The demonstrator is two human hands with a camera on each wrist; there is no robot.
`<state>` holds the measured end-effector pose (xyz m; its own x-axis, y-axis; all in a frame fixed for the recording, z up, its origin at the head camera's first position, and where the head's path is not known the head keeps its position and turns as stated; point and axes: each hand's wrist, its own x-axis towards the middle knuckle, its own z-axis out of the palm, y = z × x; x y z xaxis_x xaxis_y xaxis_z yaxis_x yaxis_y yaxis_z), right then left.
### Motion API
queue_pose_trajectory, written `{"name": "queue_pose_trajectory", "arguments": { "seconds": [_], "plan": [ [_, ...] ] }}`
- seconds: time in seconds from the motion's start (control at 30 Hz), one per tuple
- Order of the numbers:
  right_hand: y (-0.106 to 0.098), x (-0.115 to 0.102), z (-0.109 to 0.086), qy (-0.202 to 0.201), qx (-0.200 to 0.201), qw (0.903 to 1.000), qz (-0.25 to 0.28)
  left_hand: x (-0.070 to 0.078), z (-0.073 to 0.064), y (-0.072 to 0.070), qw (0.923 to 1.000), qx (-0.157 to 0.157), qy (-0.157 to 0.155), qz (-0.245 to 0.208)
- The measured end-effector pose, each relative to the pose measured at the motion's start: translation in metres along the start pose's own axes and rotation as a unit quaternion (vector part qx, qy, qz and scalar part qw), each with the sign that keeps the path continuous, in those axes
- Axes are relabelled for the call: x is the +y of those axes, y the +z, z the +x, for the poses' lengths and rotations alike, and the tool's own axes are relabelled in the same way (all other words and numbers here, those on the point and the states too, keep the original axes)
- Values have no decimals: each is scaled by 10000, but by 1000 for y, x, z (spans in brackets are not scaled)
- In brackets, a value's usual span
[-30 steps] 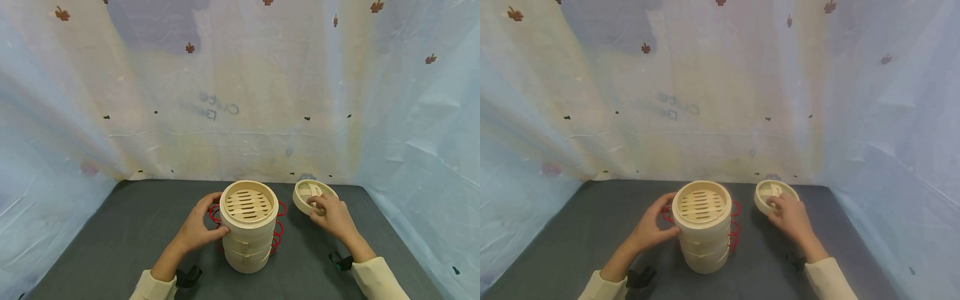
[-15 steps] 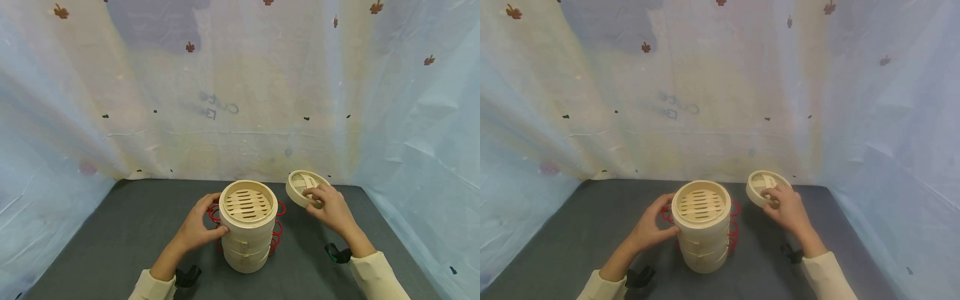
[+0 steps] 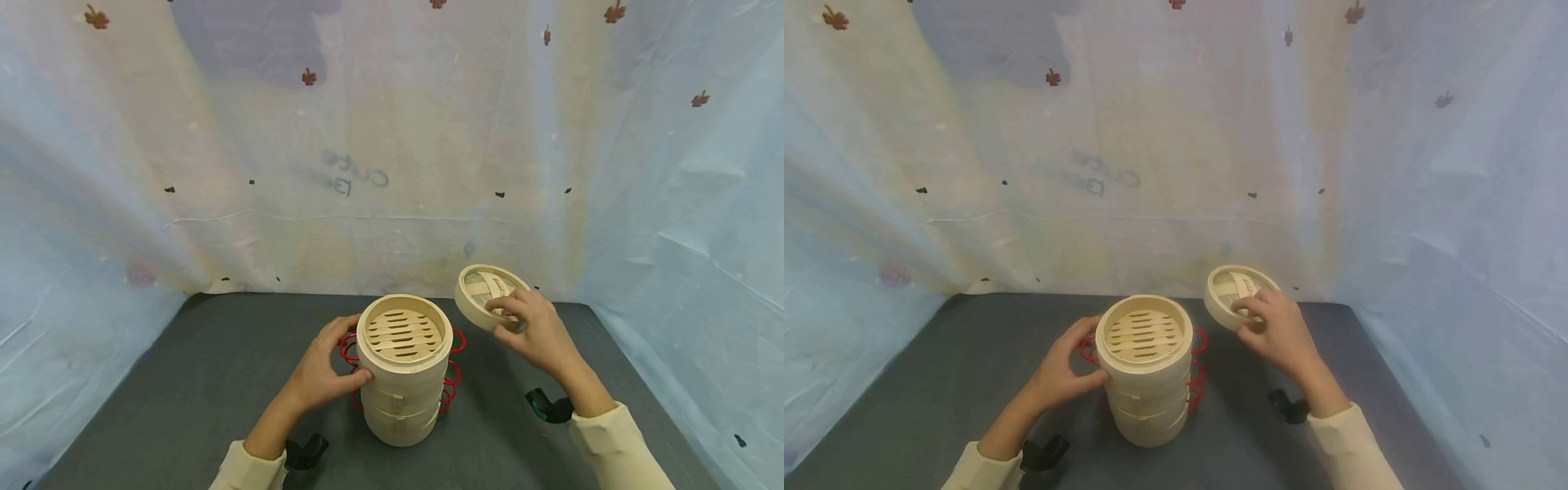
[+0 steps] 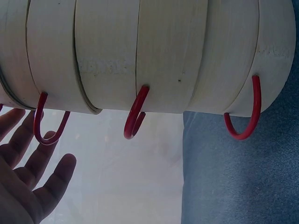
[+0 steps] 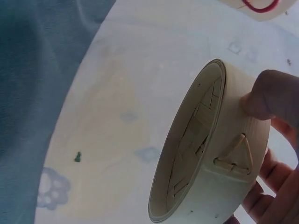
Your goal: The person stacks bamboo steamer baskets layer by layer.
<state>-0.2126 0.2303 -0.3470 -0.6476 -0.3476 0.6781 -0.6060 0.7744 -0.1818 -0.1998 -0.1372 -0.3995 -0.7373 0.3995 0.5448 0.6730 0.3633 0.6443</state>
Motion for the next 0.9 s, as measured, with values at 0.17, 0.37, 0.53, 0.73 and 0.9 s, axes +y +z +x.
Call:
{"name": "queue_pose_trajectory", "arguments": {
  "seconds": [0.17,0.37,0.53,0.73,0.9],
  "plan": [
    [-5,-8,8,-38,-7,10000,68,1,0,0,10000,-6,-29,-2],
    [-9,-17,17,-166,28,9996,206,0,0,0,10000,-5,-18,36],
    [-13,-26,25,-342,83,9988,330,0,0,0,10000,-11,-50,65],
    [-18,-37,32,-628,126,9969,463,1,0,0,10000,-17,-14,90],
    [-23,-47,37,-761,72,9958,499,1,0,0,10000,-5,-21,77]
  ]
}}
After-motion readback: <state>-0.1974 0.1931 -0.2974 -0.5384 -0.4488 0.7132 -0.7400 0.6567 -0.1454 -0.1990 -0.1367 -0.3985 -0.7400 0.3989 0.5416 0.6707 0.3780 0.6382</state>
